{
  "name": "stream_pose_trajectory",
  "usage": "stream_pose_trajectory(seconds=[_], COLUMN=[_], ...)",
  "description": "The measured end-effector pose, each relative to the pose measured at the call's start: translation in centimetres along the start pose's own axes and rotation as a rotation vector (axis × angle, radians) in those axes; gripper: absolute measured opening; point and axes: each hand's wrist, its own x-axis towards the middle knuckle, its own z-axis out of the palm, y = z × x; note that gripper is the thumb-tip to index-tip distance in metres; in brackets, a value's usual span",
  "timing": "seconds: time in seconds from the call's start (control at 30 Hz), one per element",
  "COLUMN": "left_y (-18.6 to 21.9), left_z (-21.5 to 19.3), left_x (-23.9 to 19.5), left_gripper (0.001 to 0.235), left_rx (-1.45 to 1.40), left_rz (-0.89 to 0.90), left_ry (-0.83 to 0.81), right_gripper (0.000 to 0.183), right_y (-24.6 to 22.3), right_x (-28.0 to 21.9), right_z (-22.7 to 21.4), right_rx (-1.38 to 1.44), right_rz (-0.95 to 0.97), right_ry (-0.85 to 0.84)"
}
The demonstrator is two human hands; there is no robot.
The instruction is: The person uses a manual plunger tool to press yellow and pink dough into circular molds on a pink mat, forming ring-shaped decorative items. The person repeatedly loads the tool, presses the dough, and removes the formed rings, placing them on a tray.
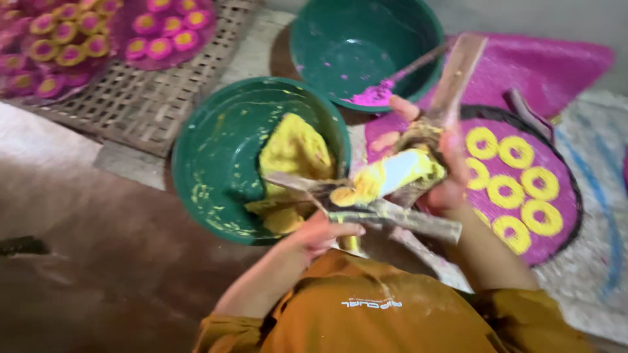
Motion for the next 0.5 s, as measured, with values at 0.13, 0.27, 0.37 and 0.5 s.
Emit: stream_pose_trajectory(seconds=[0.13, 0.27, 0.37, 0.5], left_y=[2.3, 1.1, -0.6, -2.7], left_z=[2.1, 6.9, 9.4, 13.6], left_x=[1.0, 1.8, 2.1, 6.1], left_gripper=[0.032, 0.045, 0.049, 0.036], left_rx=[0.816, 0.711, 0.503, 0.816], left_rz=[0.284, -0.013, -0.113, 0.006], left_ry=[-0.081, -0.007, -0.100, -0.316], right_gripper=[0.063, 0.023, 0.035, 0.056], right_y=[-7.5, -10.0, -9.4, -9.7], right_x=[-4.5, -9.5, -13.0, -16.3], right_z=[-0.6, -1.0, -1.8, -4.0], right_rx=[-0.934, -1.393, -1.499, -1.491], right_rz=[-0.175, -0.543, -0.425, -0.276], right_ry=[-0.123, -0.640, -0.496, -0.235])
